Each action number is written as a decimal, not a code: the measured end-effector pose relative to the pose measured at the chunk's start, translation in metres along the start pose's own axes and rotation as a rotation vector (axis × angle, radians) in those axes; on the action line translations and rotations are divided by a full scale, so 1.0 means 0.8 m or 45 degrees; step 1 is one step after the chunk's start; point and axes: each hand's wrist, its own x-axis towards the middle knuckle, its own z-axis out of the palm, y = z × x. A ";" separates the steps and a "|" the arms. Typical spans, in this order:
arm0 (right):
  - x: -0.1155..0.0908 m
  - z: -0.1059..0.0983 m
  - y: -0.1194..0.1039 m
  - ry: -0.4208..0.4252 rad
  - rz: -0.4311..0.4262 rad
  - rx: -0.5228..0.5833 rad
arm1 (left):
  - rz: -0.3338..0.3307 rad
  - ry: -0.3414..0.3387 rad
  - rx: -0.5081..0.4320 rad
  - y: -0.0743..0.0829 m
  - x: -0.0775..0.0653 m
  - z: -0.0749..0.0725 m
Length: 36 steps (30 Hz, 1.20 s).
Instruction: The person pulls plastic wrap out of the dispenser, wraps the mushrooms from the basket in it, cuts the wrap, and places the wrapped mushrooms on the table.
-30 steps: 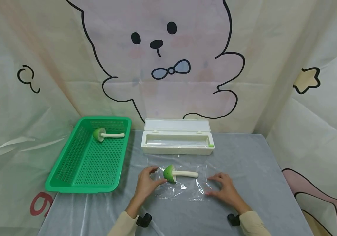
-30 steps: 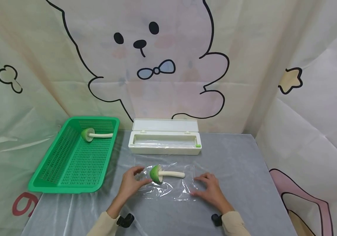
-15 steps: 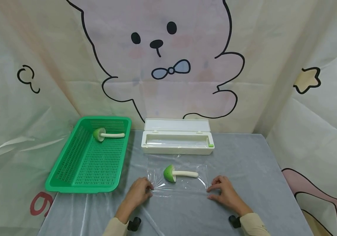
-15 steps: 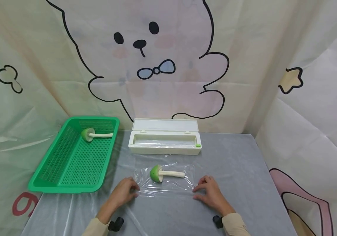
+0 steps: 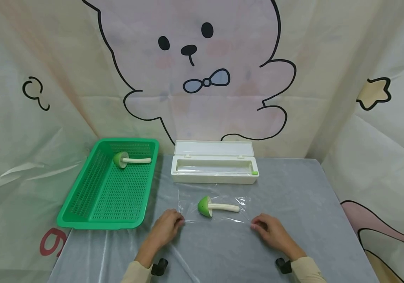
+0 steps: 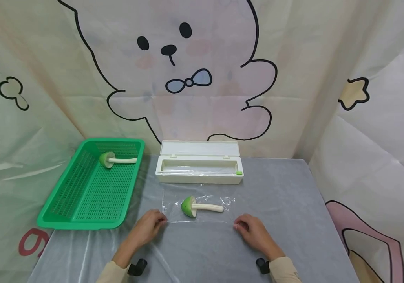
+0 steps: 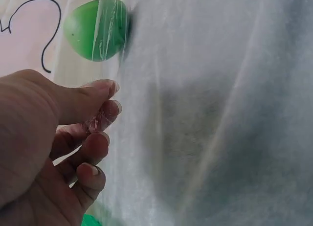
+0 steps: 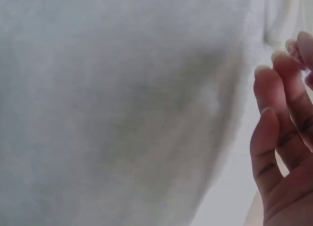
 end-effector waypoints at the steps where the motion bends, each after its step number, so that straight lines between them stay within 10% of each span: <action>1: 0.001 -0.003 -0.002 -0.014 0.032 0.020 | 0.000 0.008 -0.008 0.001 0.000 -0.002; 14: 0.017 -0.032 -0.030 -0.125 0.174 0.261 | 0.003 0.152 -0.277 0.000 0.018 -0.013; 36: 0.084 -0.013 -0.025 0.439 0.293 0.267 | -0.453 0.639 -0.476 0.005 0.096 -0.003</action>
